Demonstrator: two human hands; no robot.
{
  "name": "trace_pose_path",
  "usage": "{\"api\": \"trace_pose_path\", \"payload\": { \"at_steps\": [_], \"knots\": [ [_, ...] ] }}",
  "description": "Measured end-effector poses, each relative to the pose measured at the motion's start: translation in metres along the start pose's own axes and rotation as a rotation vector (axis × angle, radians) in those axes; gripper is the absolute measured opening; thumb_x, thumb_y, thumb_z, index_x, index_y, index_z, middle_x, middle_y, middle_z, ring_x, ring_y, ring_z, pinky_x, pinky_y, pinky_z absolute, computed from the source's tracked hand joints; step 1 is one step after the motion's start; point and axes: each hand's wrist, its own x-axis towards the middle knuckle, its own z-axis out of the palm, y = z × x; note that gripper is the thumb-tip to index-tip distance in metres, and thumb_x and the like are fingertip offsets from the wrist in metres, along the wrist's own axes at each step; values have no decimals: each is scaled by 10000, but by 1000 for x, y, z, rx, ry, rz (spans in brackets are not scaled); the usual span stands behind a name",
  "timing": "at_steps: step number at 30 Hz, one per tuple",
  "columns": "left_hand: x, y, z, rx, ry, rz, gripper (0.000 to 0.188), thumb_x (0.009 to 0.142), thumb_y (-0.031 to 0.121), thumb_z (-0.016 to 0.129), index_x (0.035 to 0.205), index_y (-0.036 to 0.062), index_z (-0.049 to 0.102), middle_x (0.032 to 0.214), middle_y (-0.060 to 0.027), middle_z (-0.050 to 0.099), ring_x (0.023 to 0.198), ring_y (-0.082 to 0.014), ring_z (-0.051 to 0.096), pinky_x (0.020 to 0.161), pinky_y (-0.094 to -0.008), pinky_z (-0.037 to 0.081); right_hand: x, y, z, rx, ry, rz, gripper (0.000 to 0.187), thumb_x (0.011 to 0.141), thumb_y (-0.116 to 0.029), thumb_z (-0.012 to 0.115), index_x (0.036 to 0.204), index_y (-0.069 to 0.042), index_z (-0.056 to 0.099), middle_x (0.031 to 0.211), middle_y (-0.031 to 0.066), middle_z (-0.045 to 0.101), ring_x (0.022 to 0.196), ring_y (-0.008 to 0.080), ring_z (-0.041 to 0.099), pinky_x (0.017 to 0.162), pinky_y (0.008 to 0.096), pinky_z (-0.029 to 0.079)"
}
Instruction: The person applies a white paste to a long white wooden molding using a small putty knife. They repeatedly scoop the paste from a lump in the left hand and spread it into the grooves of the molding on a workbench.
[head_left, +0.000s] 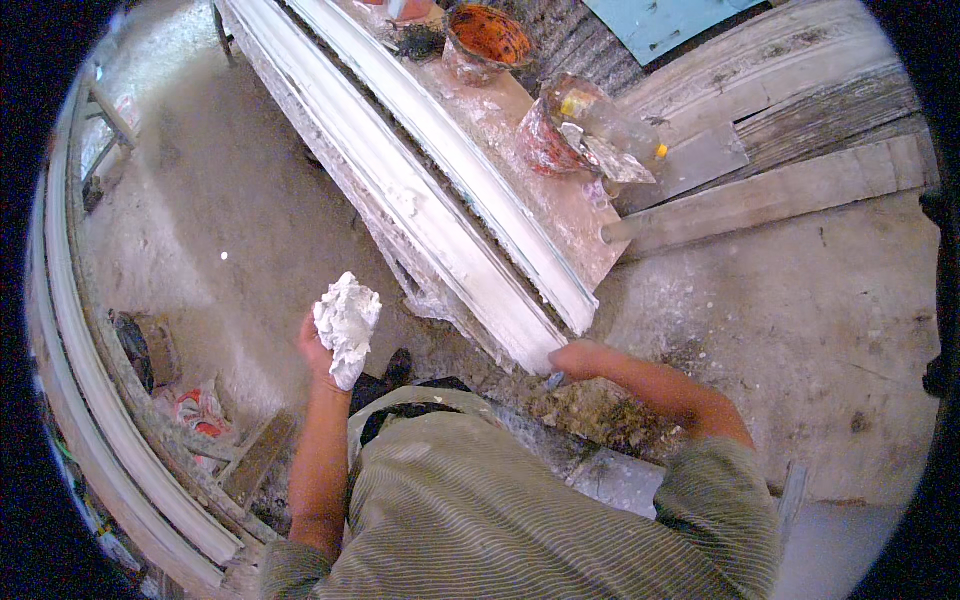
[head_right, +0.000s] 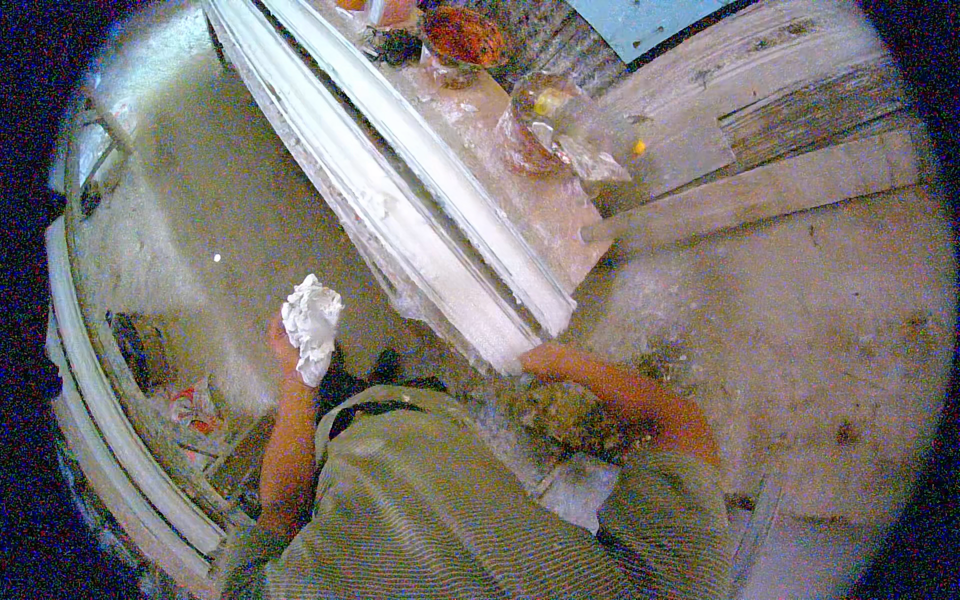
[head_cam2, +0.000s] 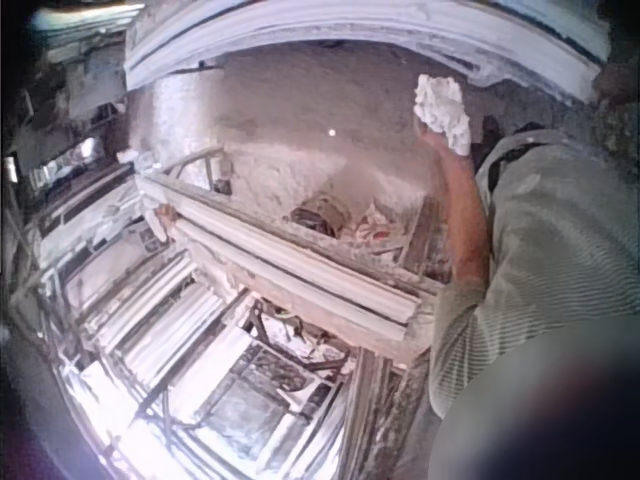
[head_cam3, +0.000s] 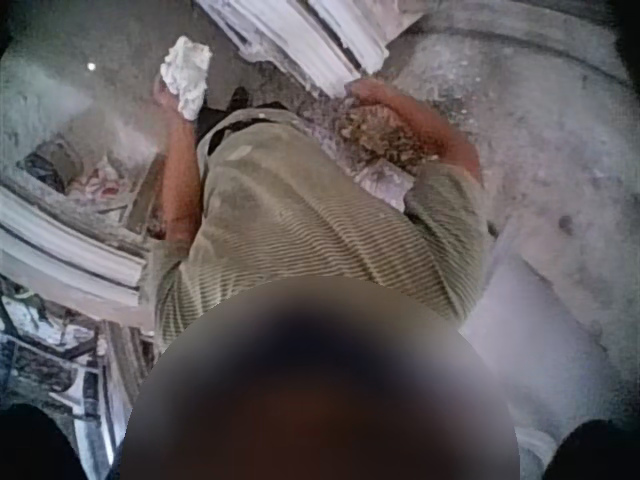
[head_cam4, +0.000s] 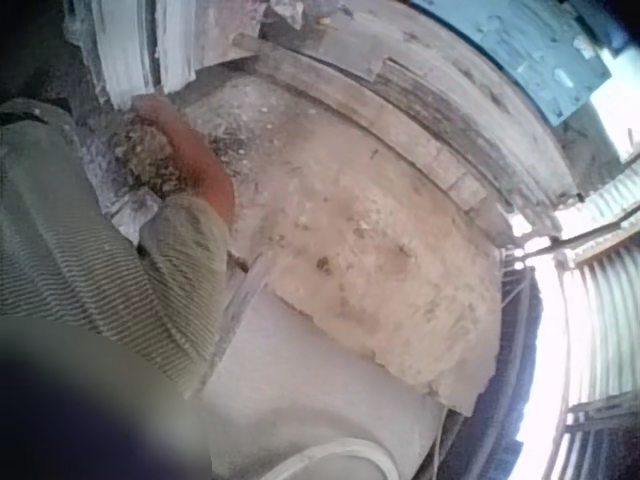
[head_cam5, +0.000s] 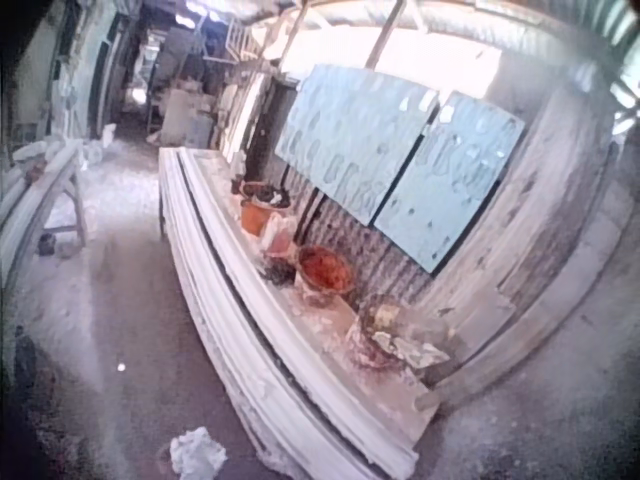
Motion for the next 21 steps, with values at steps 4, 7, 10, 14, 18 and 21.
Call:
{"api": "trace_pose_path", "payload": {
  "at_steps": [4,7,10,14,18,21],
  "knots": [
    [7,-15,16,-88,-70,9,567,941,362,430,1337,-33,528,1332,-197,584,1240,-365,548,1112,-479,383,-8,-12,-75,106,227,56,340,831,-334,703,1053,-82,652,947,165,671,946,364,656,795,461,521],
    [20,-34,29,-118,-73,82,553,947,349,423,1337,-27,530,1320,-191,593,1236,-352,554,1111,-466,387,9,-61,-137,193,593,-92,361,855,-289,691,1145,-85,624,1050,144,621,999,362,620,845,442,514],
    [33,-64,39,18,45,215,521,959,339,401,1310,-14,555,1288,-169,618,1220,-335,566,1093,-443,406,38,-140,-175,318,940,-122,428,850,-163,663,1258,-76,568,1140,170,542,1021,382,586,894,431,503],
    [47,-89,47,118,67,222,493,967,341,388,1270,7,587,1265,-145,636,1208,-302,578,1070,-426,424,77,-216,-187,221,1318,-81,426,836,-87,632,1258,-71,568,1154,180,537,1023,372,592,898,458,501],
    [56,-75,54,-42,-97,184,510,975,360,381,1299,13,568,1297,-140,616,1221,-307,568,1083,-419,413,61,-196,-160,57,1222,-271,360,851,-72,607,1211,-87,594,1109,149,565,1027,353,602,869,479,506],
    [54,-46,62,-12,-129,180,547,975,364,379,1369,7,509,1358,-152,572,1260,-317,540,1108,-425,395,53,-147,-136,-47,768,-28,332,852,-104,616,1184,-94,606,1048,128,575,1007,348,608,839,463,512]
  ]
}}
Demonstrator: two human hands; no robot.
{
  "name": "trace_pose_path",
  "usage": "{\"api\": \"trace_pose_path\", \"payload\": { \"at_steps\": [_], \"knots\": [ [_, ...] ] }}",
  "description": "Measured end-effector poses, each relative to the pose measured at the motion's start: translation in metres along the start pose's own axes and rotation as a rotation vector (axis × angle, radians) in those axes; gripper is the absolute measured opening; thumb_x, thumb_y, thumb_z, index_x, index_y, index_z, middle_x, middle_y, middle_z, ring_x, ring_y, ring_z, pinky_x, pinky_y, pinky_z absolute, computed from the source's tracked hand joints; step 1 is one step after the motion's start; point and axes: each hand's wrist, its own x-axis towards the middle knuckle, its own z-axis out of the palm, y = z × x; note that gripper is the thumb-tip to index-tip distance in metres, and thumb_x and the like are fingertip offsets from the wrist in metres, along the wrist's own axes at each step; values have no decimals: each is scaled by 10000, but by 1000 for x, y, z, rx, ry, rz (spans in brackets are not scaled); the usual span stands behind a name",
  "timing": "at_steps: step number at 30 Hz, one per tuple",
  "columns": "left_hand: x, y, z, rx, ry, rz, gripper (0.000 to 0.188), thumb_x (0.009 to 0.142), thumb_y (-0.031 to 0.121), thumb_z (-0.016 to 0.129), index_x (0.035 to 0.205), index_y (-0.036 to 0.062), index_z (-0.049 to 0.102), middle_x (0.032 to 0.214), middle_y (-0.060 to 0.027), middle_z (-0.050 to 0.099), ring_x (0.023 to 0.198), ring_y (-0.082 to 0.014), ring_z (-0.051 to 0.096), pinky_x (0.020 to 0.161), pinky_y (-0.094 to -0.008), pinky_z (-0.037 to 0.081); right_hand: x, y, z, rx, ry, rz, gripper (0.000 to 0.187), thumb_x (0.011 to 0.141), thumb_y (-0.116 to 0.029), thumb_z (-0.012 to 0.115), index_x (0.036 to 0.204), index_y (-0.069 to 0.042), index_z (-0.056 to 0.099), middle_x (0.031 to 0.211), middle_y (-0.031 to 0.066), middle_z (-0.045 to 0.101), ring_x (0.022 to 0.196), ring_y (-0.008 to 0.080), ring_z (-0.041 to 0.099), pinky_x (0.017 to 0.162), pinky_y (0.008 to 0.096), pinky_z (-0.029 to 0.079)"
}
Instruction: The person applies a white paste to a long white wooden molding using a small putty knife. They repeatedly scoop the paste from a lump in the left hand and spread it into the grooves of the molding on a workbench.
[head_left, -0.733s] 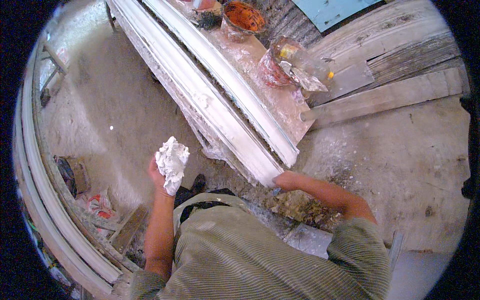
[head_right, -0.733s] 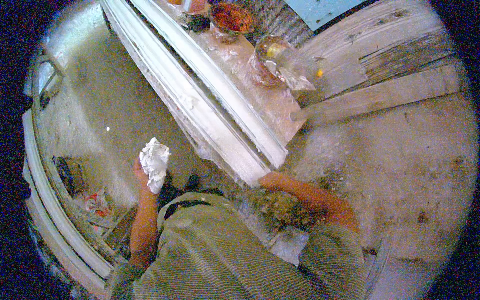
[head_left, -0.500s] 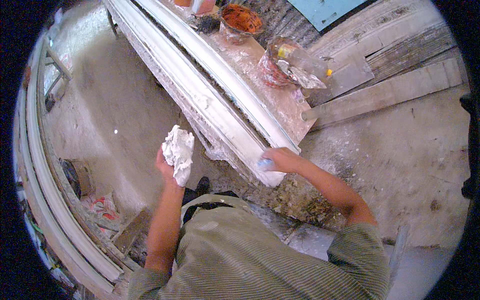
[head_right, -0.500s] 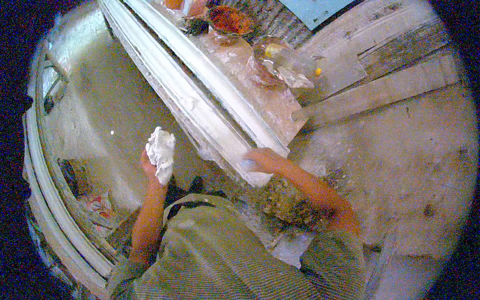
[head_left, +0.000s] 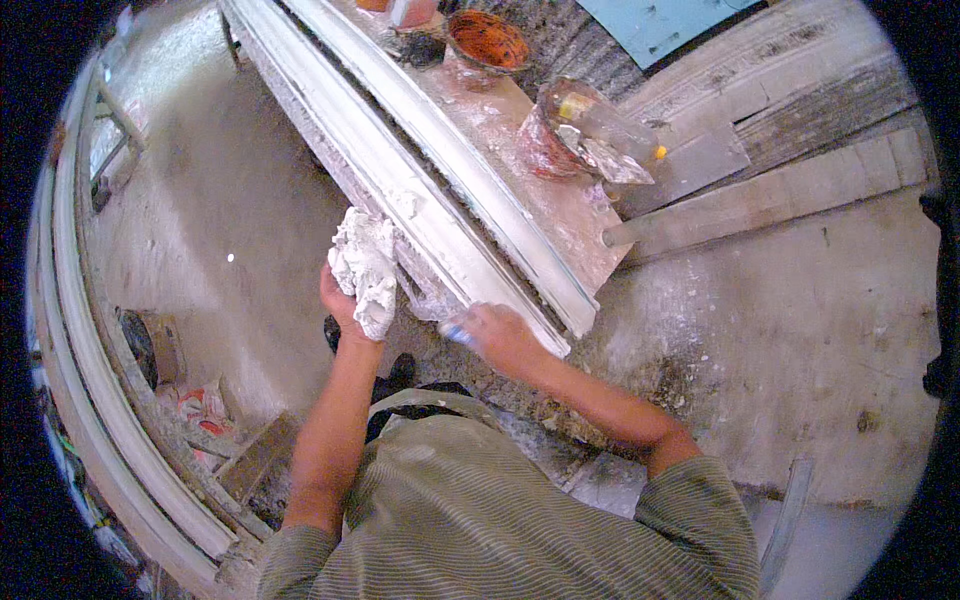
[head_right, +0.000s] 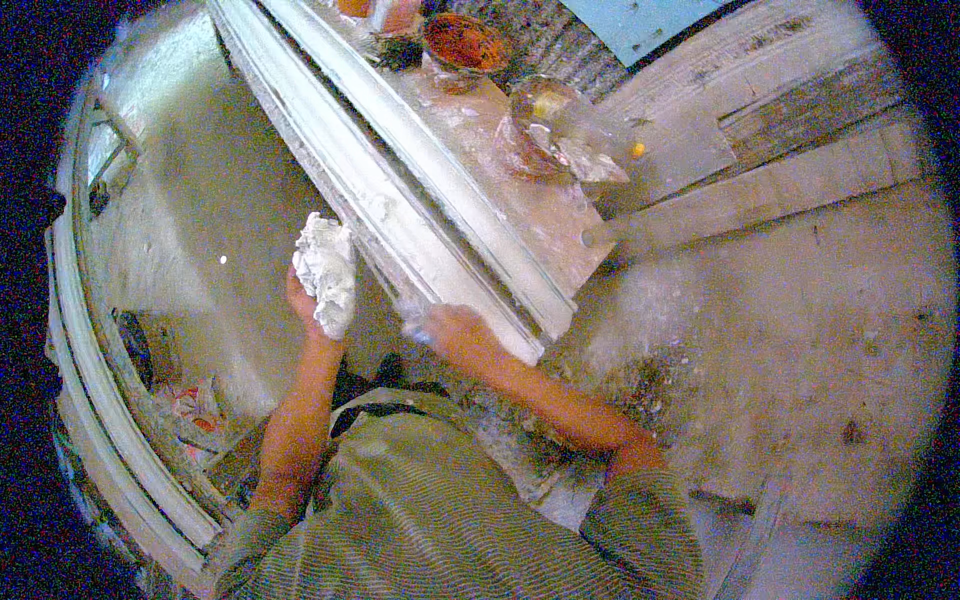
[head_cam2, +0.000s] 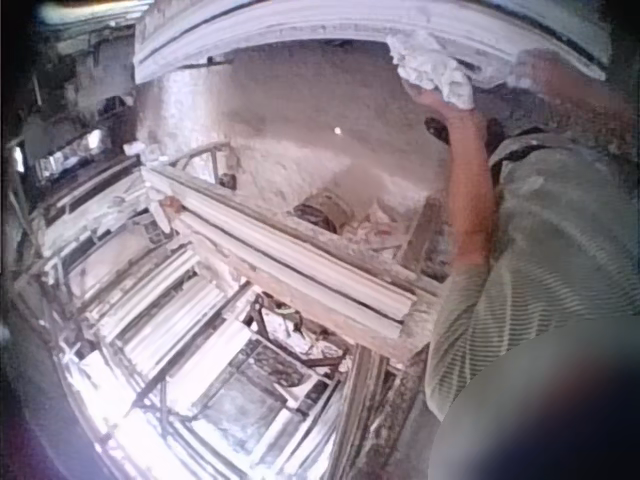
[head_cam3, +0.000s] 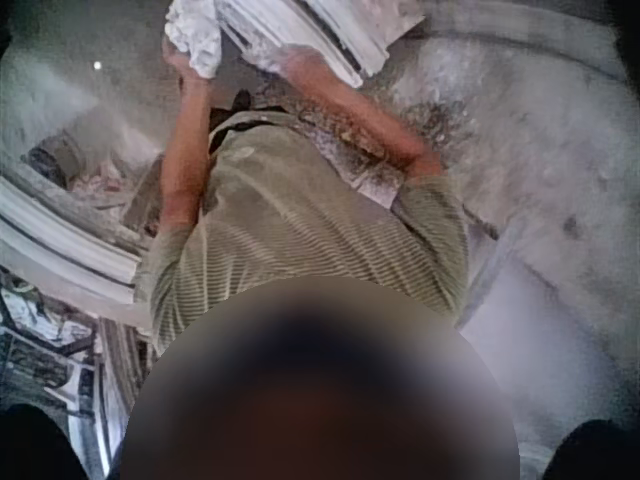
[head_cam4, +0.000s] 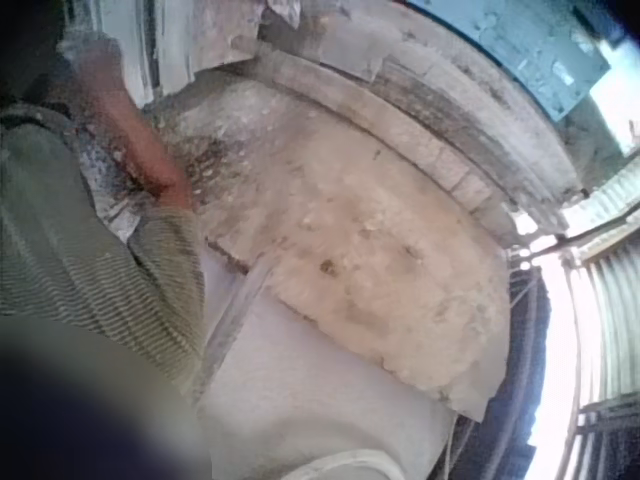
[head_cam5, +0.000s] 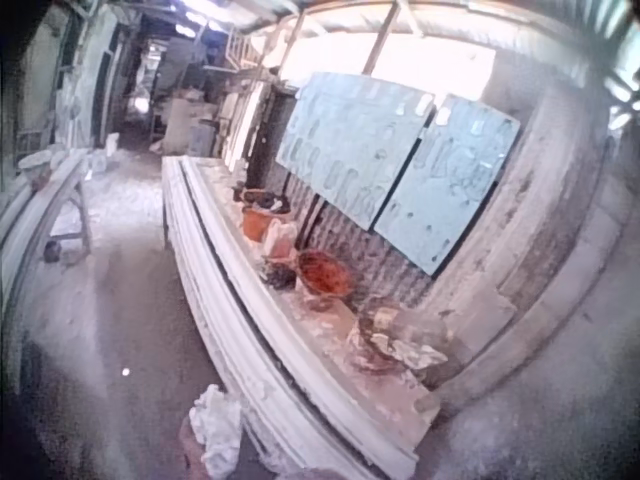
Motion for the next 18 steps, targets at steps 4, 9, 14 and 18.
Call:
{"api": "trace_pose_path", "payload": {
  "at_steps": [4,9,14,18],
  "knots": [
    [-5,26,9,-198,-159,-4,578,960,356,401,1410,-1,462,1388,-193,539,1287,-349,513,1135,-456,366,12,64,31,117,-38,233,302,831,-85,606,1133,-88,621,996,124,562,946,338,610,809,460,512],
    [-17,43,-14,-150,-212,1,636,956,321,495,1503,40,330,1477,-167,453,1371,-347,419,1182,-476,282,39,101,75,24,-4,-6,207,809,-69,603,1015,-54,621,935,149,555,881,354,622,747,470,519],
    [-27,61,-53,969,-5,249,593,968,303,487,1495,65,355,1459,-151,475,1336,-336,462,1162,-463,323,16,114,88,88,-45,-75,101,819,-77,586,901,-19,584,877,178,555,800,378,632,709,489,519],
    [-37,68,-57,395,-122,105,549,971,318,472,1465,83,418,1469,-125,472,1367,-326,430,1173,-447,307,-52,128,108,149,-160,-118,130,842,-135,581,896,-18,575,829,208,593,797,392,648,709,495,523]
  ]
}}
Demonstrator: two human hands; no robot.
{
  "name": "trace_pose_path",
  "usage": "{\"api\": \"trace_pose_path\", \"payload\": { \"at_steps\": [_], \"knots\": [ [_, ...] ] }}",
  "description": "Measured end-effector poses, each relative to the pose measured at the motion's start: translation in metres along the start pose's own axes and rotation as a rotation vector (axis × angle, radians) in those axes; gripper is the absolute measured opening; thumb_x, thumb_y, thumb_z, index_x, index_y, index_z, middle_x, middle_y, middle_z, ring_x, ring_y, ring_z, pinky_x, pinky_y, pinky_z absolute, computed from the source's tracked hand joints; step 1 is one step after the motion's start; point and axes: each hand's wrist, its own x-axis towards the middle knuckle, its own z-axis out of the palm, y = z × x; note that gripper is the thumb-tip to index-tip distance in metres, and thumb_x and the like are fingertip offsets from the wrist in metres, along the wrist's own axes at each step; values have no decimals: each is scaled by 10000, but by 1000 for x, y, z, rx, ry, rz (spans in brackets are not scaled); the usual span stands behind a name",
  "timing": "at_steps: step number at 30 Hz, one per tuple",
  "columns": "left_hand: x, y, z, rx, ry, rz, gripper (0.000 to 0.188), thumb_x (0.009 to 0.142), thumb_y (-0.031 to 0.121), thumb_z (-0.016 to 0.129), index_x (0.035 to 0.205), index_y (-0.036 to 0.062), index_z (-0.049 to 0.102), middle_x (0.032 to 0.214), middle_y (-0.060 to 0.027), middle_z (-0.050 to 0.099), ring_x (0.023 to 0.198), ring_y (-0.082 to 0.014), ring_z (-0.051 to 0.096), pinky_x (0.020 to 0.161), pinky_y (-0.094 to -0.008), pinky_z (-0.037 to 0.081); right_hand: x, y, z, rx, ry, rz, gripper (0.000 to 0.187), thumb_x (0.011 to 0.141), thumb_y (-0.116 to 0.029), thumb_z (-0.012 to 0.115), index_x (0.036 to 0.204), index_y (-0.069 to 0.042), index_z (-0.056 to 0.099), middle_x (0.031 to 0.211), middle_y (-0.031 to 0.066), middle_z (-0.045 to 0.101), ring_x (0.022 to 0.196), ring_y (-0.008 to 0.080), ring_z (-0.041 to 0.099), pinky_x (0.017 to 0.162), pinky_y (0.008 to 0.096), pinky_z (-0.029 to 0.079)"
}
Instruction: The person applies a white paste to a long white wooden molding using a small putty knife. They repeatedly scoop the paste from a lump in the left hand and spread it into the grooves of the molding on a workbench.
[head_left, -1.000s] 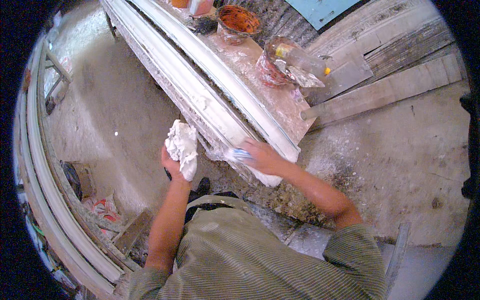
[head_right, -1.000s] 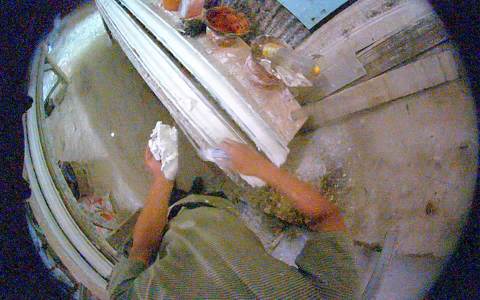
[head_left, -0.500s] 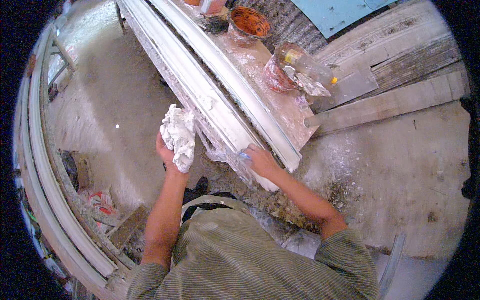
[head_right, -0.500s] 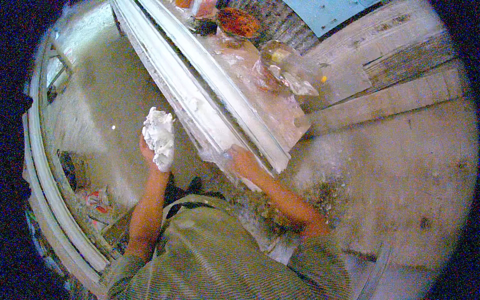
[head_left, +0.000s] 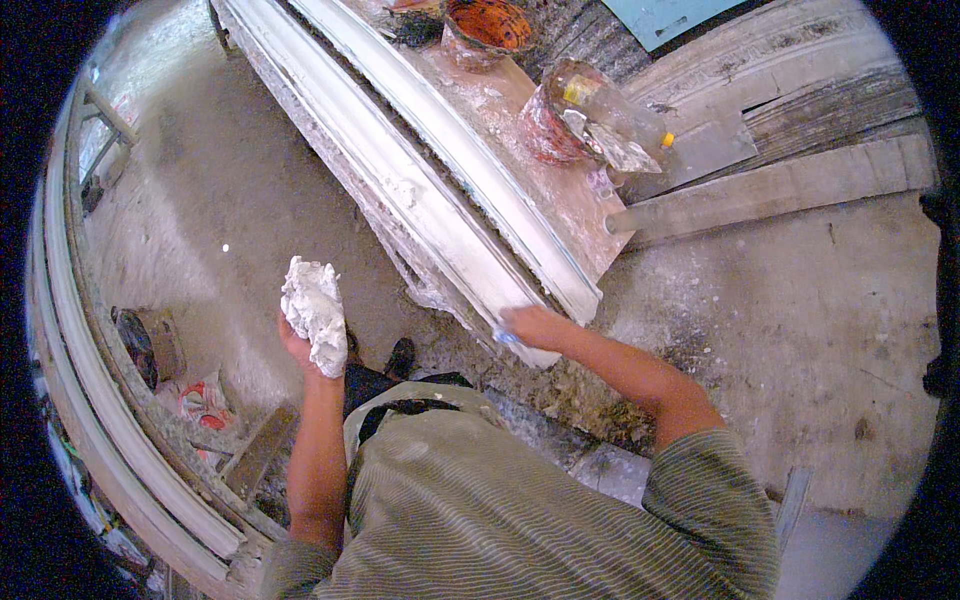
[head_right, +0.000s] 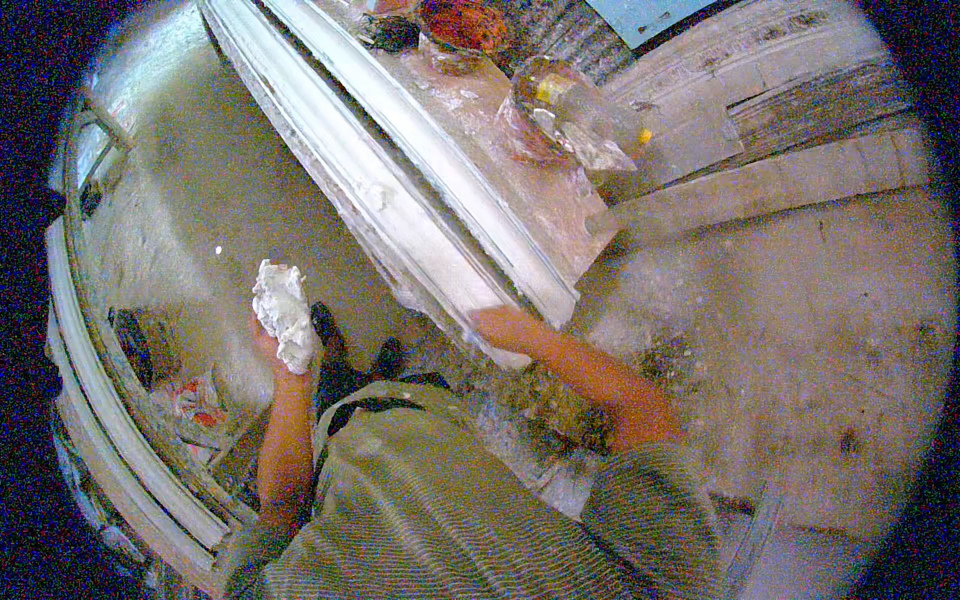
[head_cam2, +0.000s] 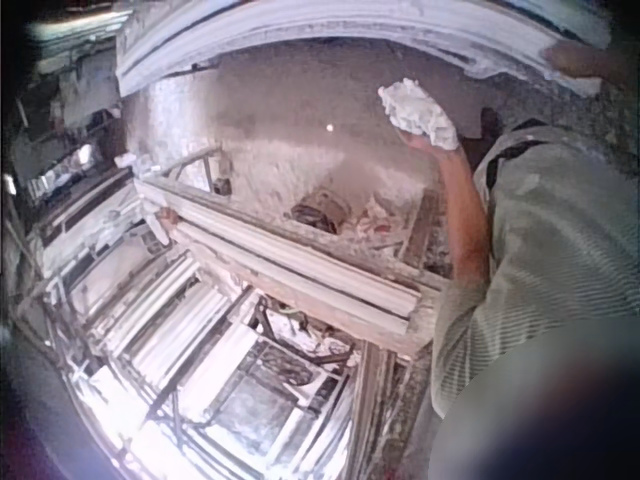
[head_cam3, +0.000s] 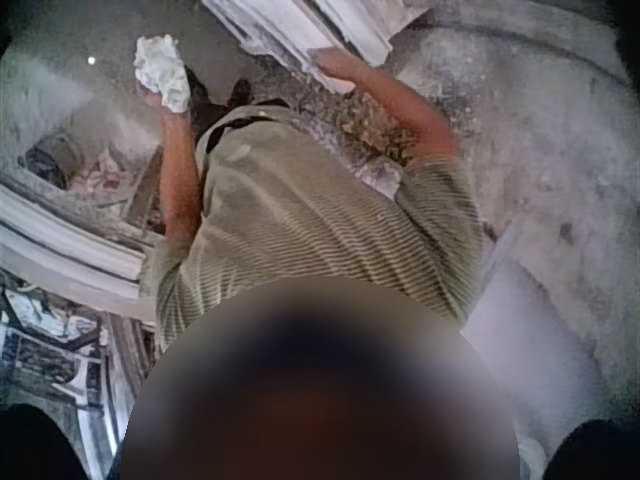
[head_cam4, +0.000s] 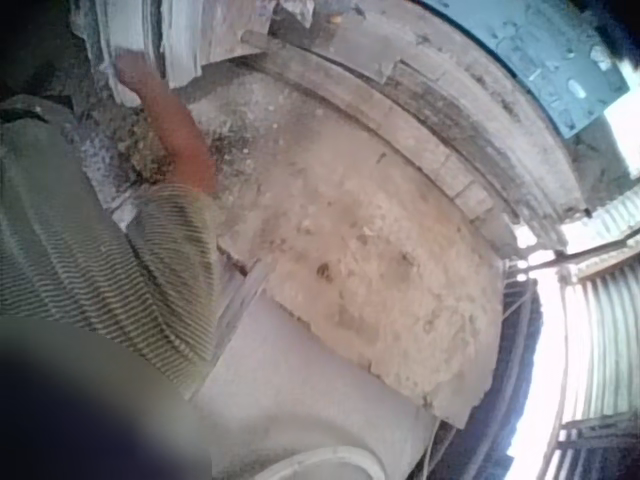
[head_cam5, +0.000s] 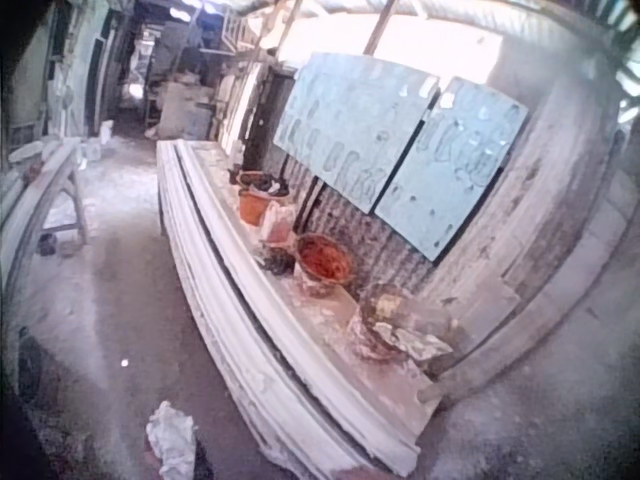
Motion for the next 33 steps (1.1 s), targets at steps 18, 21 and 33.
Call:
{"api": "trace_pose_path", "payload": {
  "at_steps": [18,21,33],
  "knots": [
    [10,-23,20,-424,174,-154,549,956,329,388,1374,-9,499,1361,-177,565,1264,-345,535,1113,-453,395,-20,-75,-101,-56,119,85,306,832,-335,688,1045,-120,643,933,83,584,842,279,636,690,418,541],
    [9,-39,30,-395,253,-145,560,955,337,374,1358,-27,511,1344,-188,576,1249,-355,545,1112,-454,395,60,-137,-121,27,394,96,369,835,-268,689,1161,-108,621,1040,105,597,886,307,639,766,408,550],
    [47,14,32,-806,-129,3,568,975,319,418,1465,33,404,1484,-127,454,1372,-318,422,1177,-438,298,142,-160,-93,36,221,-23,406,880,-119,598,1278,-46,569,1135,167,592,1042,356,596,934,437,492]
  ]
}}
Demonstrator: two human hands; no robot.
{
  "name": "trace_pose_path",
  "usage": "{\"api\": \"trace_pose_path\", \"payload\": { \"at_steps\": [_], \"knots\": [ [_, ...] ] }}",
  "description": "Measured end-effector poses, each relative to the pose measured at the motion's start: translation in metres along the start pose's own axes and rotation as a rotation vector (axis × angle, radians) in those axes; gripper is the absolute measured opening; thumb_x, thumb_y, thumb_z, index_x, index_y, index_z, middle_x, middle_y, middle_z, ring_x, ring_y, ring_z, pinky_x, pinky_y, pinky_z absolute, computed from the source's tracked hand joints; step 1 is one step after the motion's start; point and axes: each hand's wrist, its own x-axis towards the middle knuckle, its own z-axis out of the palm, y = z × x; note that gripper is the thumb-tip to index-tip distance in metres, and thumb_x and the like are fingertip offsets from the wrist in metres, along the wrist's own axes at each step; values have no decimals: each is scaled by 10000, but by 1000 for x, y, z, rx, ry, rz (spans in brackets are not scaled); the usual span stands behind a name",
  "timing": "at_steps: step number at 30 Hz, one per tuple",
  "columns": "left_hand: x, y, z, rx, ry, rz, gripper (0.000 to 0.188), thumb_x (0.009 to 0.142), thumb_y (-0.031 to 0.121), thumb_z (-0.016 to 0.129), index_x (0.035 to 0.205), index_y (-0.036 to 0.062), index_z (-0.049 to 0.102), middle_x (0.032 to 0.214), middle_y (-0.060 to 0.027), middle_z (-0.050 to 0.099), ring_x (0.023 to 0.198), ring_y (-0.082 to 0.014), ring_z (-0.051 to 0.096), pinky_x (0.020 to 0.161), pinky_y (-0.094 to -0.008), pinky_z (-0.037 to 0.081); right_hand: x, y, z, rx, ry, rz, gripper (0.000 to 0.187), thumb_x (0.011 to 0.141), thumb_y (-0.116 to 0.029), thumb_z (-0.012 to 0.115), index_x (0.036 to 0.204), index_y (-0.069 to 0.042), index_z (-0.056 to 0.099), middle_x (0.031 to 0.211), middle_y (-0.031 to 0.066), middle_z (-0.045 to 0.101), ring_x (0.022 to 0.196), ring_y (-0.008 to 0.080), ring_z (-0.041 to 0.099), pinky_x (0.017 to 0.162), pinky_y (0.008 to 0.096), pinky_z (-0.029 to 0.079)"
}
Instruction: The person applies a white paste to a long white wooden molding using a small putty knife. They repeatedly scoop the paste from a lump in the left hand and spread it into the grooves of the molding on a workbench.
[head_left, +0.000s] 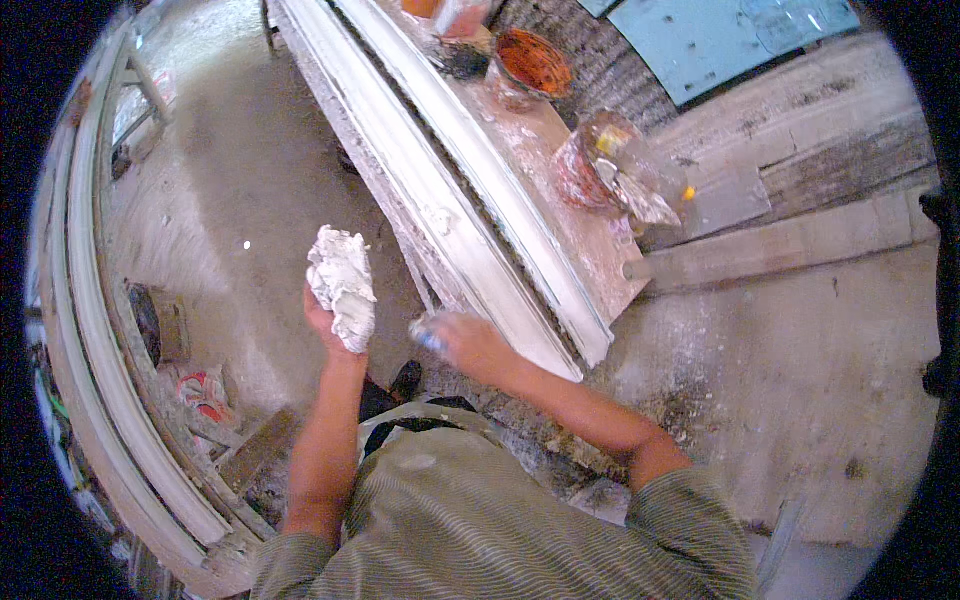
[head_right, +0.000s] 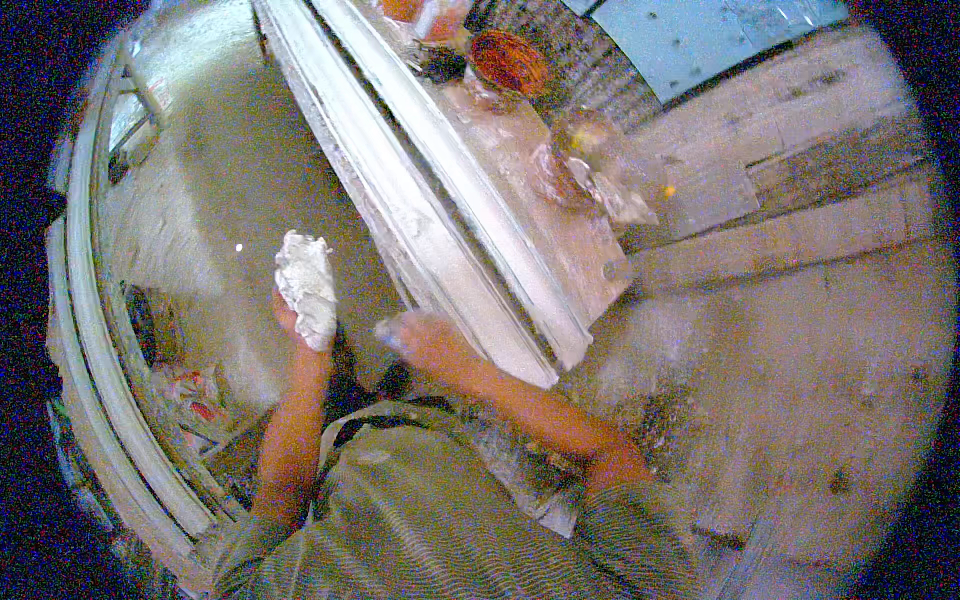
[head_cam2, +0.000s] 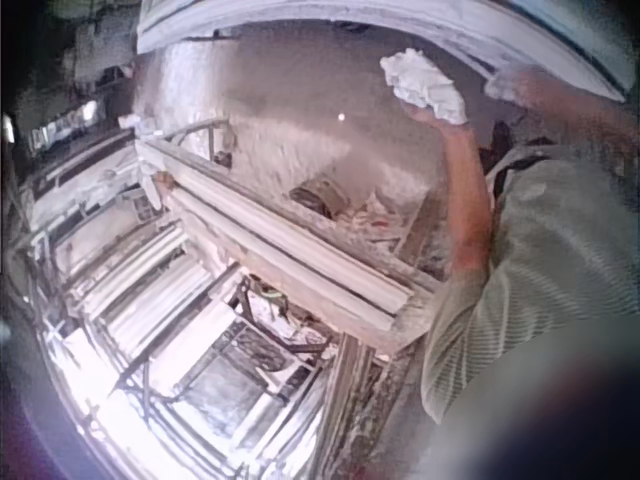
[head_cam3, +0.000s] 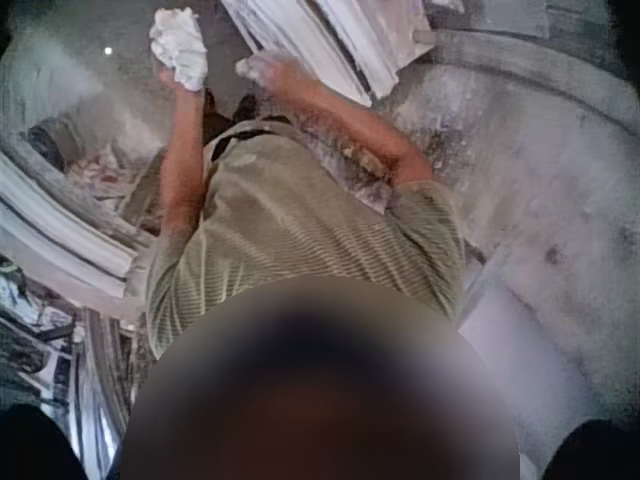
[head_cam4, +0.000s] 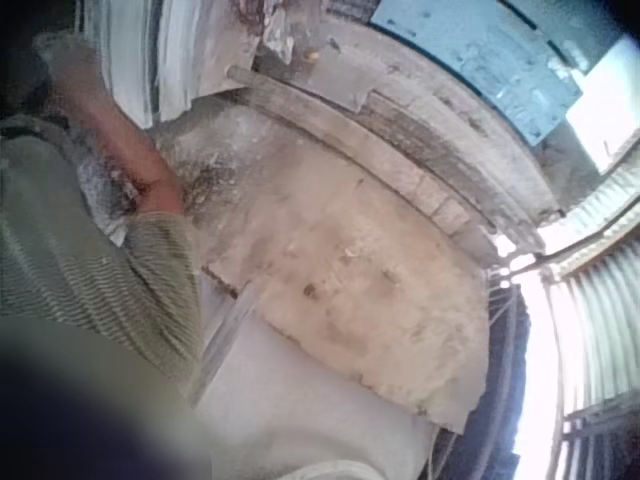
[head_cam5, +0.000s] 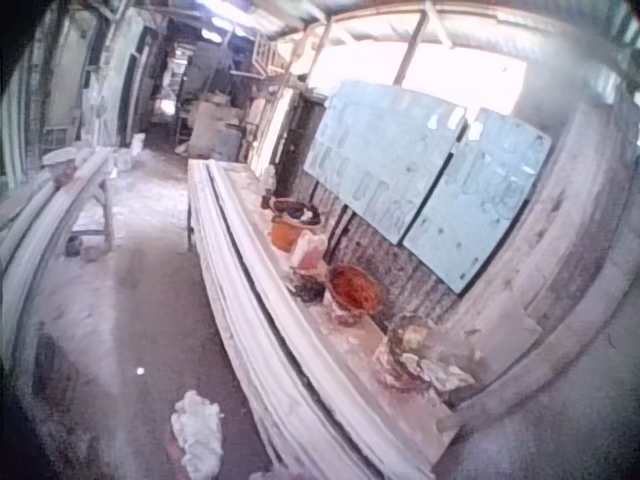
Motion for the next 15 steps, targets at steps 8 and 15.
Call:
{"api": "trace_pose_path", "payload": {
  "at_steps": [8,15],
  "knots": [
    [-7,69,10,375,12,93,639,964,383,439,1514,76,333,1535,-114,393,1429,-298,343,1199,-456,256,129,144,8,-7,117,106,417,865,-192,634,1232,-5,573,1396,212,516,1326,361,455,1133,423,354],
    [-45,77,-9,48,241,0,596,955,392,374,1462,85,429,1458,-113,492,1334,-320,473,1152,-449,343,124,145,13,-36,36,134,426,870,-186,633,1255,-14,568,1293,199,576,1249,369,502,1084,430,397]
  ]
}}
